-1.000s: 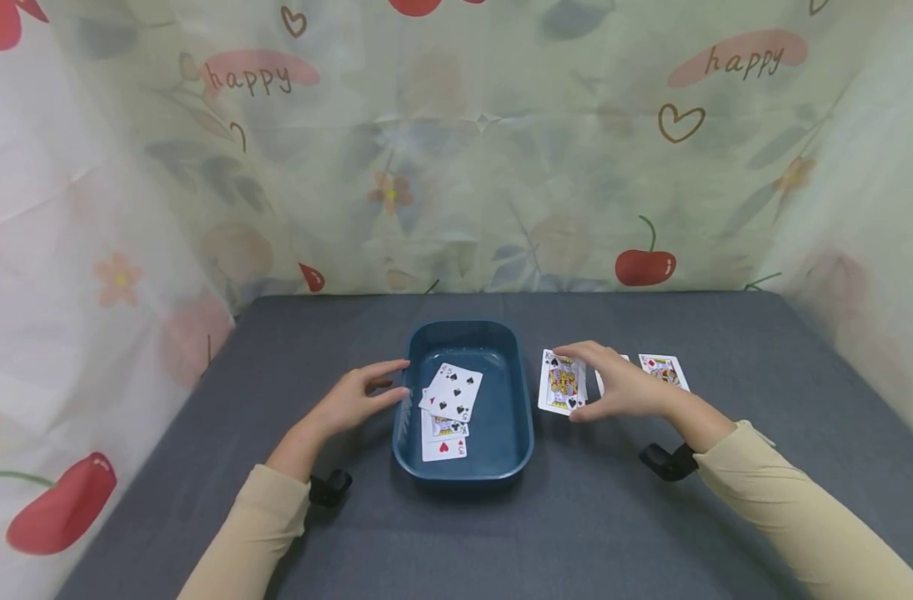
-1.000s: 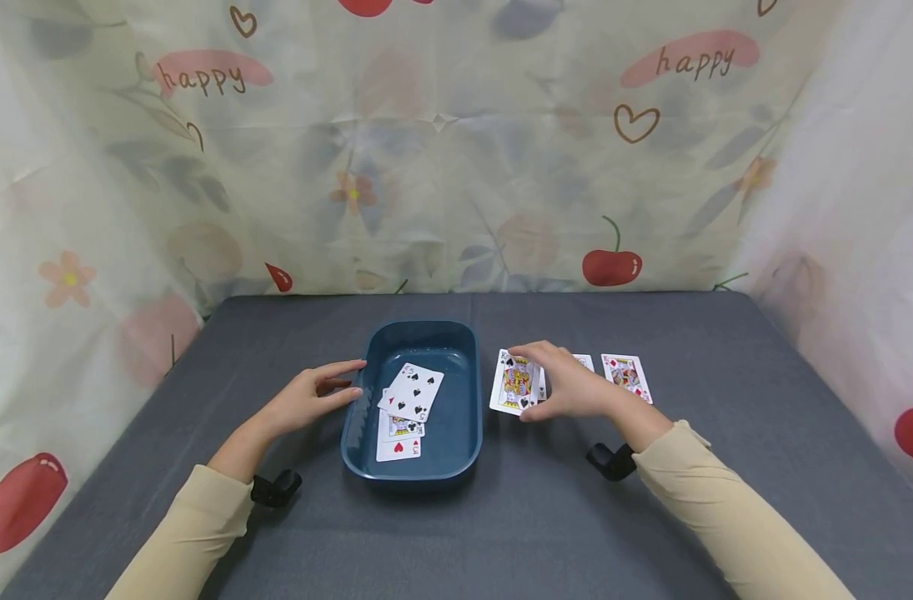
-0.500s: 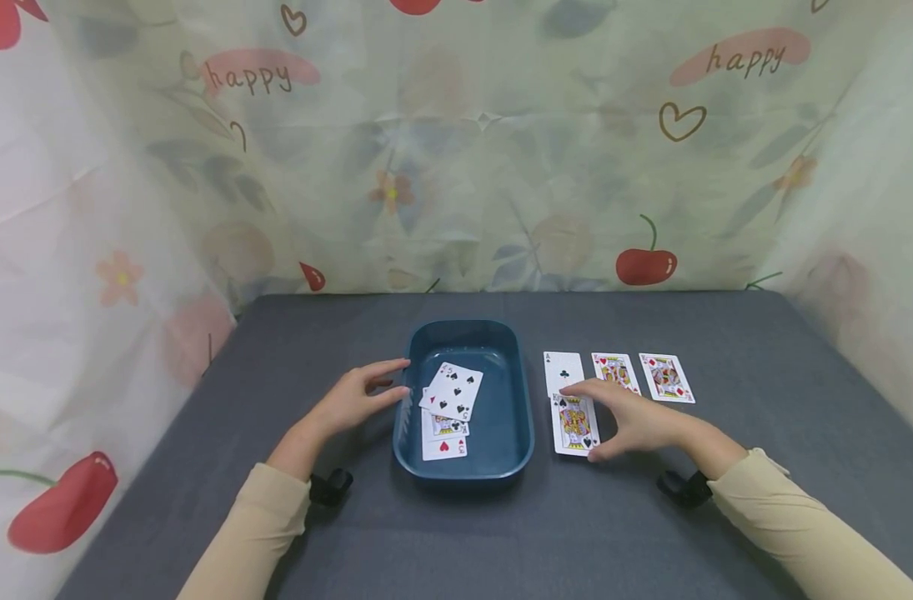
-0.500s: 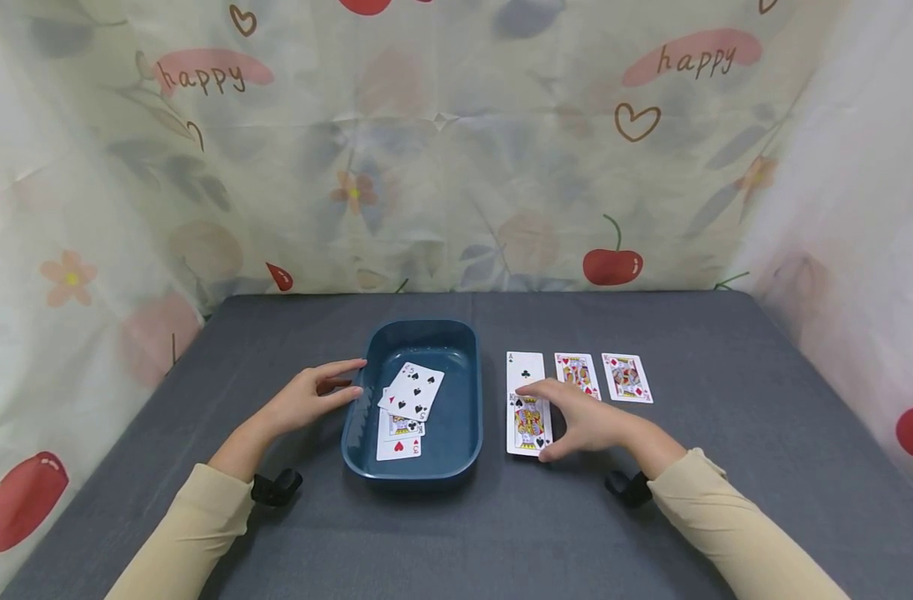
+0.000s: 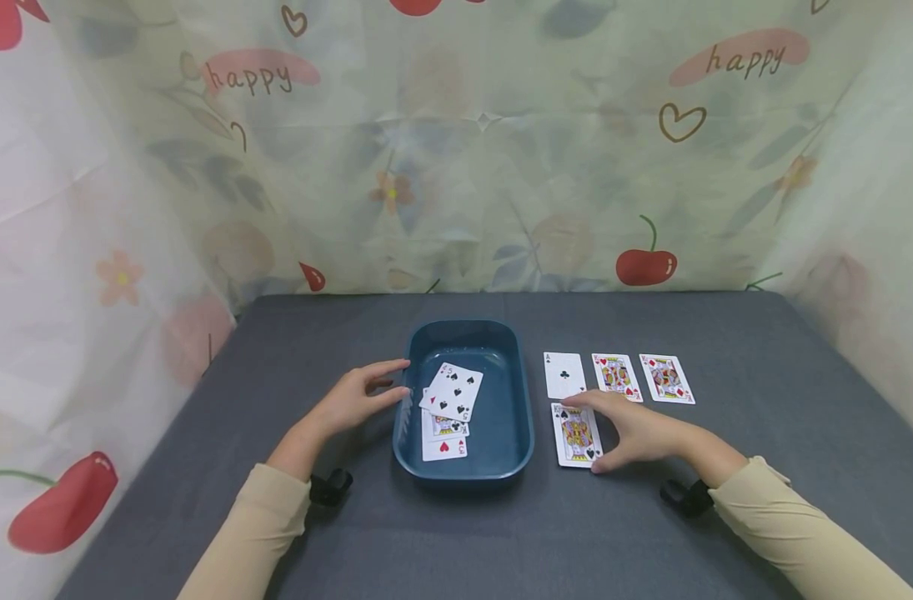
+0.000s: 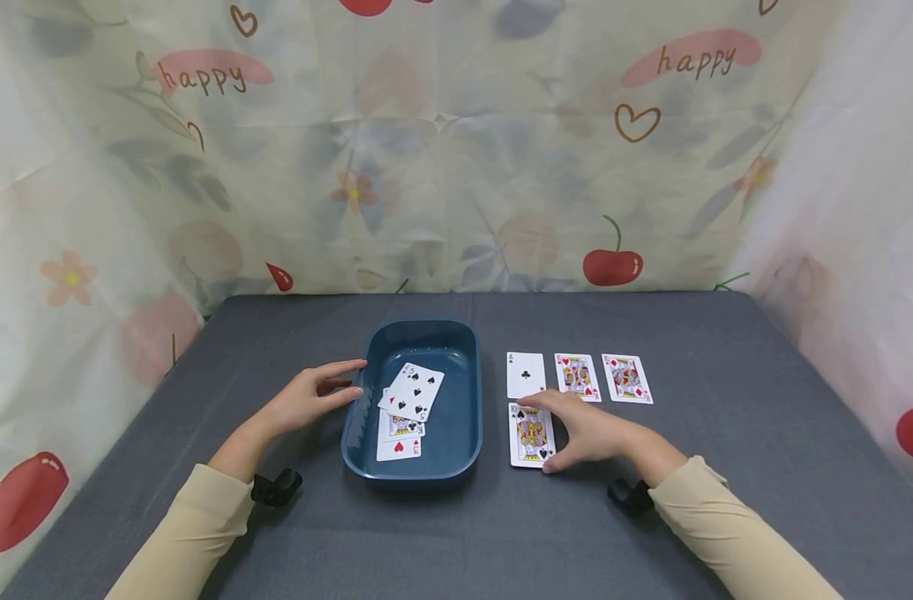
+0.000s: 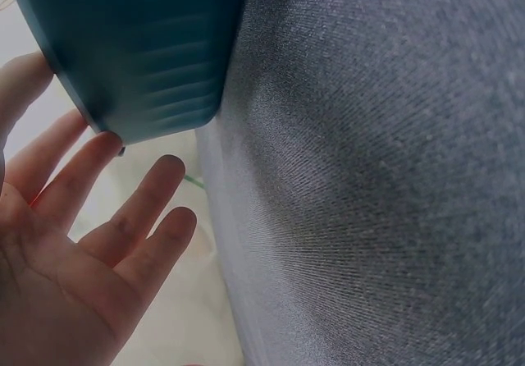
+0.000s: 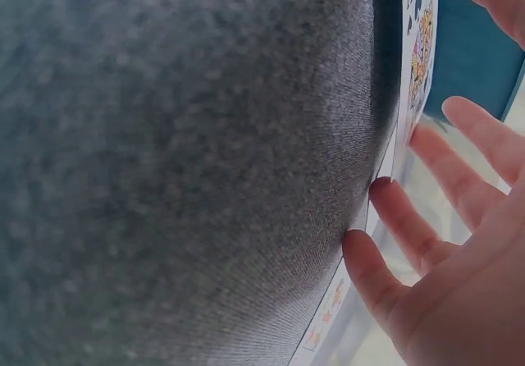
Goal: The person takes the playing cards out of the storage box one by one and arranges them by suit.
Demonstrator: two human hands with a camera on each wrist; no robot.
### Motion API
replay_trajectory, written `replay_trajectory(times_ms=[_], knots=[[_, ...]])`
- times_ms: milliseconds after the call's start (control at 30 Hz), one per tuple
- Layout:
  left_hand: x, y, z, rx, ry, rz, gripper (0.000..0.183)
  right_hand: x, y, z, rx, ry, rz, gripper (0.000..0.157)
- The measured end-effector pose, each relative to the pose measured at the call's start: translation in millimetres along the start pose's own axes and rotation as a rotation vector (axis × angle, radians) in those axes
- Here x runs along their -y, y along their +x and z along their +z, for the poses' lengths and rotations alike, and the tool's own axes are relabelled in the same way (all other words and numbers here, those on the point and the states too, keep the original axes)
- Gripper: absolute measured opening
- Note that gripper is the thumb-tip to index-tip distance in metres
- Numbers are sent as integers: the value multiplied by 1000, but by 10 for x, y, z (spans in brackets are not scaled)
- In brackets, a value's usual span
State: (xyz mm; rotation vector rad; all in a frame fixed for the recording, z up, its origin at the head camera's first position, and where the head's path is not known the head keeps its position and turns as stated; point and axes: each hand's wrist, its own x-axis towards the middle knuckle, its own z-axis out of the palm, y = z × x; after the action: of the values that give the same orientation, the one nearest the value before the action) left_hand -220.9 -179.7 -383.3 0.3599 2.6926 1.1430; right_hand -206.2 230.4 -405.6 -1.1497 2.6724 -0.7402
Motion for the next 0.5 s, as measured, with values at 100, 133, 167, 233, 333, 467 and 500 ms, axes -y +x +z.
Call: replay_trajectory(times_ms=[100,133,167,233,333,467,500], knots=[[1,0,2,-2,5,-1,55,-3,-1,9,-3,-14,-3,79],[0,0,3,-3,5,-2,54,-4,-1,11,-5,-20,-5,80],[-1,0,4,-3,7,-3,54,0,-2,10,-4,-24,-7,80],[-5,-1,5,-1,6,-6,54,7,-2,6,5,-19,-1,81],[-9,-1,3,2,1,-10,54,22,0,-6,22,-11,15,83],[-9,-2,0,3,-3,-7,54,38,19,-38,28,7,24,82],[-9,-3,0,3,-4,-6,54,43,30,-51,28,8,30,81]])
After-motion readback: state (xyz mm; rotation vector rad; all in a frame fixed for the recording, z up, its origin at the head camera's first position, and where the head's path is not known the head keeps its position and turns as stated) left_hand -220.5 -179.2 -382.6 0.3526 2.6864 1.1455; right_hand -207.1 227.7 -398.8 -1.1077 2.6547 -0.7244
